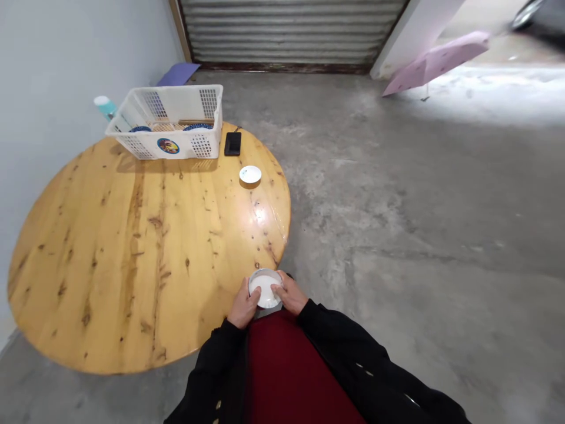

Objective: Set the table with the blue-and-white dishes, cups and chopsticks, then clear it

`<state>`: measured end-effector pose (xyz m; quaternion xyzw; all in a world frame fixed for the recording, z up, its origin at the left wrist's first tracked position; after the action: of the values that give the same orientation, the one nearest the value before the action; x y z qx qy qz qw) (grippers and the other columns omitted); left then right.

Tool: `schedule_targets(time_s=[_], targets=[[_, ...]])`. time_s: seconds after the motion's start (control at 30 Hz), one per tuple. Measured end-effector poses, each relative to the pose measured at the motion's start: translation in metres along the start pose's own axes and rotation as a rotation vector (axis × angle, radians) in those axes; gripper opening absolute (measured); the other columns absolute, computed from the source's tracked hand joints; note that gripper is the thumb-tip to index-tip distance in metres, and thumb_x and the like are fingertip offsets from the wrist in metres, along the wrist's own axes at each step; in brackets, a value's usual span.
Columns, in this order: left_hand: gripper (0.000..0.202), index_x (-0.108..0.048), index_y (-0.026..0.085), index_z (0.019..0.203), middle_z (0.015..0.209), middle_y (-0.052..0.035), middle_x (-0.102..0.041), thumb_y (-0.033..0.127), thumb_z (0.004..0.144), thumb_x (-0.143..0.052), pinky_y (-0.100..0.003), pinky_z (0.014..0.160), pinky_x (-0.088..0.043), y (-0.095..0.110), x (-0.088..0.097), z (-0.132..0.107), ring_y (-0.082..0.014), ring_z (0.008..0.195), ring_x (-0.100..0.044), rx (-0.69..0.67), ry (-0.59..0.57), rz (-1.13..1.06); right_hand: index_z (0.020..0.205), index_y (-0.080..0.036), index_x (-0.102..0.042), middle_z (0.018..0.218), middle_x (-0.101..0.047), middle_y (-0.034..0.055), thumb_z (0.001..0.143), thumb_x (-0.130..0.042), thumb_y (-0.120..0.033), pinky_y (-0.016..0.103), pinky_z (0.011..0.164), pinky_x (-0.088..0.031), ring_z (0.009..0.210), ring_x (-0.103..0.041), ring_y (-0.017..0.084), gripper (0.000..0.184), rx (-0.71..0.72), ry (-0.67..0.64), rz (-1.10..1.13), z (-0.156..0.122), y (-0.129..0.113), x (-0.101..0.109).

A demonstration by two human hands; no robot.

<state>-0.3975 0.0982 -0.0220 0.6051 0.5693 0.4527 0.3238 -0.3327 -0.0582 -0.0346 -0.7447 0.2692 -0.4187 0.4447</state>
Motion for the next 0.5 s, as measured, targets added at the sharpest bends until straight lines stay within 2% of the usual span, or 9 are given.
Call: schedule_targets(time_s=[0.1,0.2,0.37,0.5], targets=[[0.044,-0.054,0.015,0.116,0.105,-0.0102,-0.064,0.05,0.089,-0.051,-0.039,0.094,-0.048,0.012,-0.018,0.009,-0.0243,0.098,-0.06,0.013,0.027,0.026,0.105,-0.017,-0.056,0.088,-0.069,0.0063,0.08,-0.05,-0.028,0.035,0.078,-0.049,0.083,-0.063,0.022,0.028,-0.028,-0.008,0.019,0.003,0.004,0.022],[0.044,-0.056,0.016,0.114,0.101,-0.009,-0.065,0.052,0.089,-0.051,-0.038,0.093,-0.049,0.028,-0.051,0.028,-0.0251,0.1,-0.06,0.026,0.03,0.006,0.105,-0.017,-0.057,0.09,-0.07,0.0066,0.08,-0.048,-0.03,0.036,0.078,-0.05,0.082,-0.063,0.023,0.029,-0.022,-0.001,0.041,0.009,0.016,0.058],[0.042,-0.057,0.016,0.111,0.097,-0.0085,-0.065,0.052,0.09,-0.049,-0.038,0.092,-0.05,0.068,-0.134,0.074,-0.0263,0.102,-0.06,-0.001,-0.015,0.008,0.108,-0.017,-0.059,0.093,-0.072,0.0088,0.079,-0.048,-0.036,0.038,0.08,-0.052,0.084,-0.065,0.024,0.036,0.012,0.052,0.044,0.02,0.05,0.151],[0.043,-0.057,0.015,0.112,0.1,-0.0087,-0.064,0.051,0.091,-0.048,-0.036,0.089,-0.049,0.096,-0.206,0.107,-0.0234,0.094,-0.059,-0.005,-0.039,0.027,0.108,-0.017,-0.06,0.092,-0.072,0.0101,0.08,-0.047,-0.044,0.04,0.078,-0.053,0.083,-0.067,0.027,0.04,0.011,0.125,-0.004,0.021,0.081,0.232]])
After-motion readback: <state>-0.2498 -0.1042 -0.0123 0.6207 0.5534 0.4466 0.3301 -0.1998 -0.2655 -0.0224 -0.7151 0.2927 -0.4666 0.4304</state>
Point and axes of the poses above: each hand's wrist, its own z-axis towards the middle knuckle, its own x-axis out of the back of the hand, y = z × x, the point moved 4 cm from there along z, towards the middle knuckle
